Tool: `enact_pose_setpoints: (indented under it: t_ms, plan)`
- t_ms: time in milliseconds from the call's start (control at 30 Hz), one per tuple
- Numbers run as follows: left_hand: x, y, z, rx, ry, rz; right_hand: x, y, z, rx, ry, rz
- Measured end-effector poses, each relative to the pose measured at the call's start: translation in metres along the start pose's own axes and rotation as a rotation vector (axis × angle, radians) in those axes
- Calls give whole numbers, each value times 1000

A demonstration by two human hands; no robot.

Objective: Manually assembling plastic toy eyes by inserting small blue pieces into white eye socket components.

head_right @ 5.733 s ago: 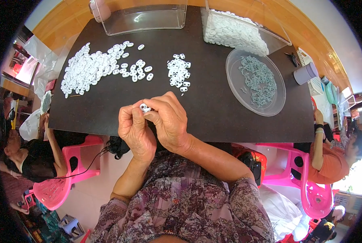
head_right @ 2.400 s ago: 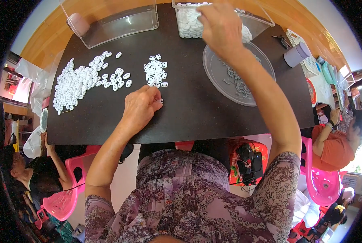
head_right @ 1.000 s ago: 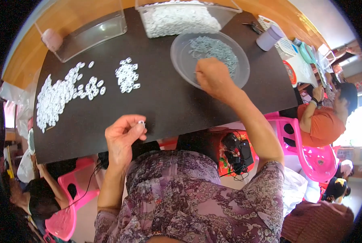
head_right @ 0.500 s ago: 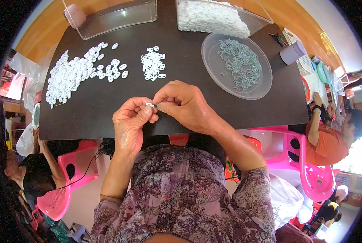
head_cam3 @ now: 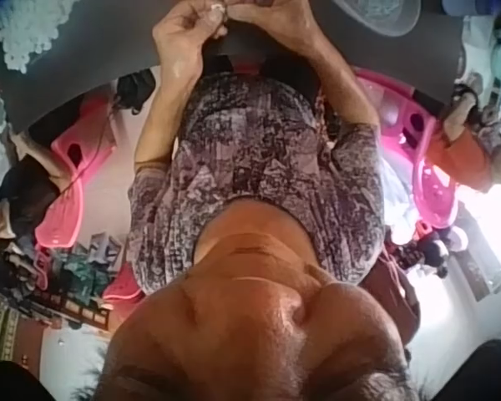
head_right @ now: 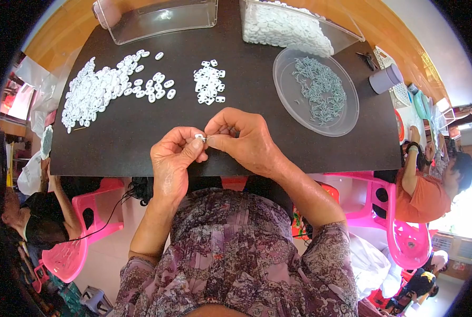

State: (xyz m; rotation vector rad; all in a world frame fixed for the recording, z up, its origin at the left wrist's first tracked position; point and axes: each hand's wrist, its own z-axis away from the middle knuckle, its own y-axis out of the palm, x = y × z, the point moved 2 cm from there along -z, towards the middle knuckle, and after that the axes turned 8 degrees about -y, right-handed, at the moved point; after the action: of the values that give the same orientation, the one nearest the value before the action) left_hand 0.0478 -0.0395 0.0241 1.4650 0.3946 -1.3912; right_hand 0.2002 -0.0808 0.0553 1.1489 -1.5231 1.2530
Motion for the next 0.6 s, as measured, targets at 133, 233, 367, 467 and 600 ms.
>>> enact_pose_setpoints:
  t_ms: [133, 233, 367, 467, 600]
  plan:
    - [1, -2, 0, 10, -28, 5, -1, 0, 1, 1, 15, -49]
    - [1, -3, 0, -3, -55, 33, -4, 2, 0, 6, 20, -115]
    - [2, -5, -1, -17, -69, 36, -4, 5, -2, 2, 29, -169]
    - [3, -7, -1, -30, -70, 25, -8, 6, -2, -4, 29, -169]
    - [3, -7, 0, -39, -62, 6, -8, 6, -3, 0, 34, -126]
